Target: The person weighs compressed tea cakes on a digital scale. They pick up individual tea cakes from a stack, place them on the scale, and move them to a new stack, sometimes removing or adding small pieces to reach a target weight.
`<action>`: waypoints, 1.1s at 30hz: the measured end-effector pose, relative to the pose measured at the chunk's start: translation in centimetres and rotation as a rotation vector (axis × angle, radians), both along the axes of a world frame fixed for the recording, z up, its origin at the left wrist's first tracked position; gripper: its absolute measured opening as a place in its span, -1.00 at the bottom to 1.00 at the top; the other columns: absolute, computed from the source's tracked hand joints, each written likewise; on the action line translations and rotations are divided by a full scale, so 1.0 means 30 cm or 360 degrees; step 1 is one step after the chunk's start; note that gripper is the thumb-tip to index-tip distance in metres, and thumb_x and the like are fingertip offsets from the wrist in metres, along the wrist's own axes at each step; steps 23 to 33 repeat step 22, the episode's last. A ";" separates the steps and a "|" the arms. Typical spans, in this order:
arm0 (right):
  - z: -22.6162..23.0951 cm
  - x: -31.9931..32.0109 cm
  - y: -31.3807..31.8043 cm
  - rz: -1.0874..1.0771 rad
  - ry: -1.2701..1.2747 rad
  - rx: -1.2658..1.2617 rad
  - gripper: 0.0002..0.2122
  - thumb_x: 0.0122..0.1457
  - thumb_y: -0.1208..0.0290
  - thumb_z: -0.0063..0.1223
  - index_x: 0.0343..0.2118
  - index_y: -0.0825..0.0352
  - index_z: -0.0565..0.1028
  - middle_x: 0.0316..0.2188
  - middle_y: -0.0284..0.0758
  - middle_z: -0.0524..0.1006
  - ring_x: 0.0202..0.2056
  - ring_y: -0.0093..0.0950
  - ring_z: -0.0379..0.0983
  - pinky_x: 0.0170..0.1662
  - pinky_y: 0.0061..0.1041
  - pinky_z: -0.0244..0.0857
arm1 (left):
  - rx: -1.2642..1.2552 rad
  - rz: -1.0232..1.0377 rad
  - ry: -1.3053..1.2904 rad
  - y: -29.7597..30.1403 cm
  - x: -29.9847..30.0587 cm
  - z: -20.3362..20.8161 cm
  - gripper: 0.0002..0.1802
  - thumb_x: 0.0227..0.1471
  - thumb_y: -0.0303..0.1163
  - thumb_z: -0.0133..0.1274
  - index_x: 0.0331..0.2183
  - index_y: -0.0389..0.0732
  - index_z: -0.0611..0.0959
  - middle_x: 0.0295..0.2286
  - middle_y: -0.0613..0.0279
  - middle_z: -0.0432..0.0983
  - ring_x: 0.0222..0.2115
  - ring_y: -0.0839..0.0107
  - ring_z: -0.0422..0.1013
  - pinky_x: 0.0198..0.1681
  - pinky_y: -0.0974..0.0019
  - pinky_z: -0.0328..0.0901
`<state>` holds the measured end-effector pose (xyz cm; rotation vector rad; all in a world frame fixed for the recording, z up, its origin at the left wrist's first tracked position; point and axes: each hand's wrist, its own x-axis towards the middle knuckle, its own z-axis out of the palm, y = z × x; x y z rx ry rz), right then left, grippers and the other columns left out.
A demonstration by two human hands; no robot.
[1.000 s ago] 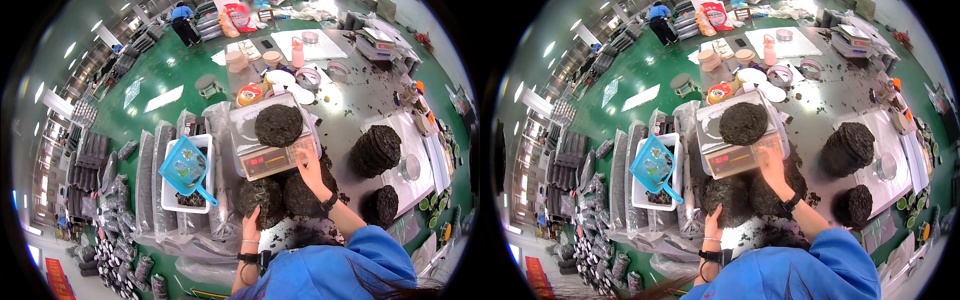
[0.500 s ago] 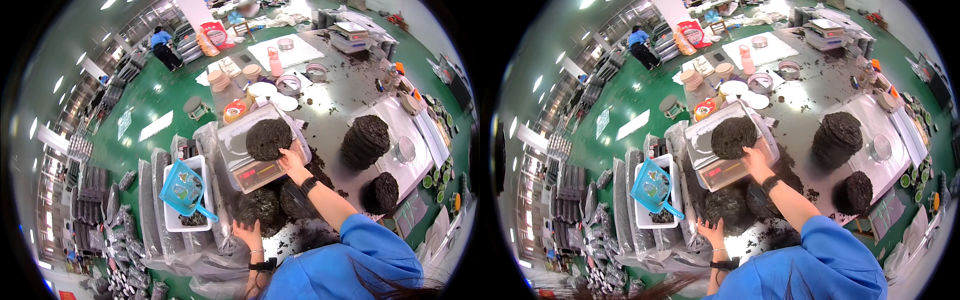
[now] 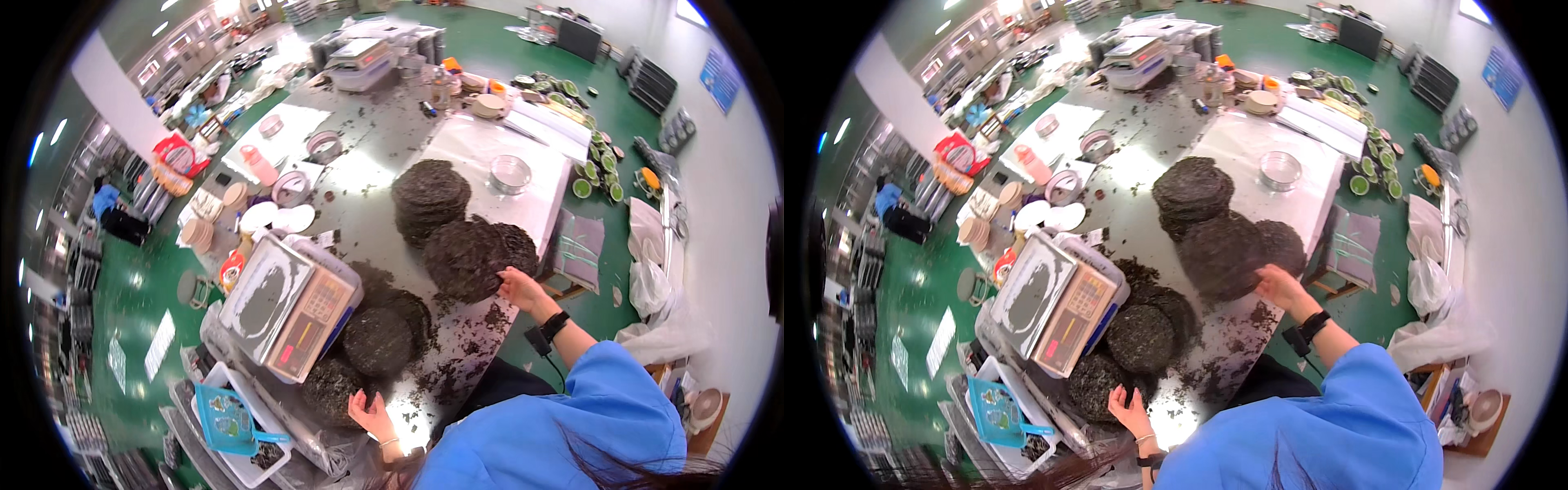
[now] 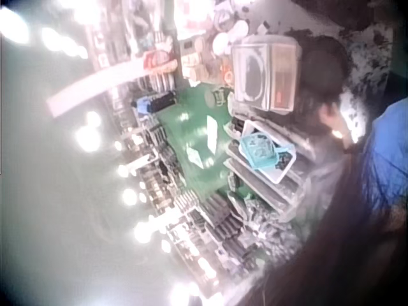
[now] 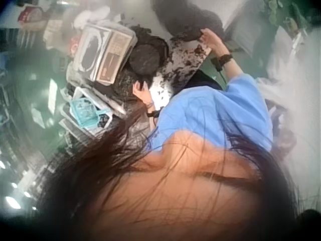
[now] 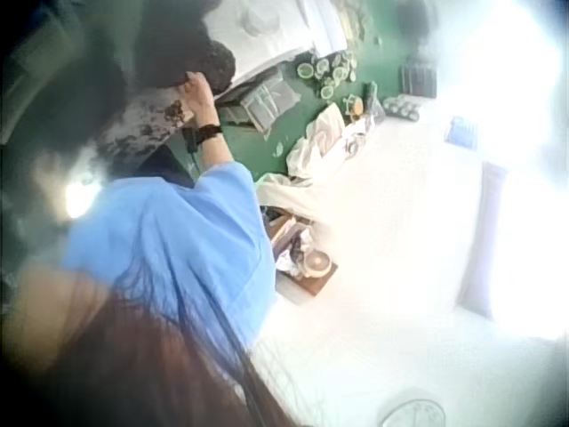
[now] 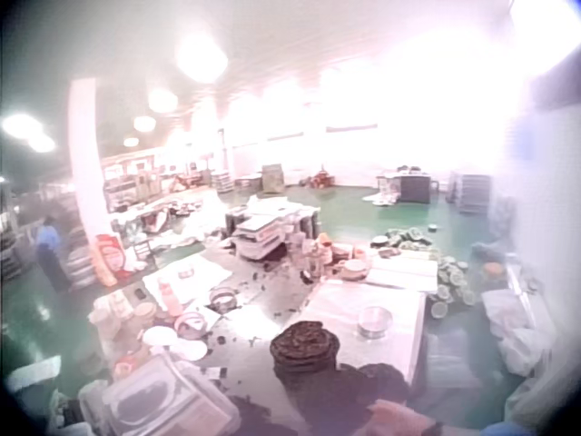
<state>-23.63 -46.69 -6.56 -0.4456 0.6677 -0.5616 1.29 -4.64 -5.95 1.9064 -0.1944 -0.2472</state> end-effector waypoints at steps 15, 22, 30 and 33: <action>-0.415 -0.213 -0.333 -0.0273 0.1241 -0.0302 -0.66 0.00 0.38 0.38 -0.20 0.40 0.52 -0.49 -0.37 0.50 -0.52 -0.47 0.41 -0.49 -0.46 0.24 | 0.0518 -0.0236 0.0148 -0.049 -0.426 -0.381 -0.52 -0.11 -0.50 0.38 -0.13 -0.28 0.55 -0.11 0.08 0.41 -0.13 0.25 0.51 -0.11 0.24 0.45; -0.188 -0.191 -0.438 0.0551 0.1002 -0.0283 -0.43 0.09 0.12 0.38 0.02 0.40 0.39 0.09 -0.19 0.40 0.06 -0.33 0.39 0.10 -0.18 0.37 | 0.1558 -0.0714 0.0699 -0.032 -0.914 -0.606 -0.47 -0.07 -0.04 0.34 -0.13 -0.17 0.71 -0.20 0.11 0.66 -0.15 0.24 0.58 0.02 0.12 0.40; -0.188 -0.191 -0.438 0.0551 0.1002 -0.0283 -0.43 0.09 0.12 0.38 0.02 0.40 0.39 0.09 -0.19 0.40 0.06 -0.33 0.39 0.10 -0.18 0.37 | 0.1558 -0.0714 0.0699 -0.032 -0.914 -0.606 -0.47 -0.07 -0.04 0.34 -0.13 -0.17 0.71 -0.20 0.11 0.66 -0.15 0.24 0.58 0.02 0.12 0.40; -0.188 -0.191 -0.438 0.0551 0.1002 -0.0283 -0.43 0.09 0.12 0.38 0.02 0.40 0.39 0.09 -0.19 0.40 0.06 -0.33 0.39 0.10 -0.18 0.37 | 0.1558 -0.0714 0.0699 -0.032 -0.914 -0.606 -0.47 -0.07 -0.04 0.34 -0.13 -0.17 0.71 -0.20 0.11 0.66 -0.15 0.24 0.58 0.02 0.12 0.40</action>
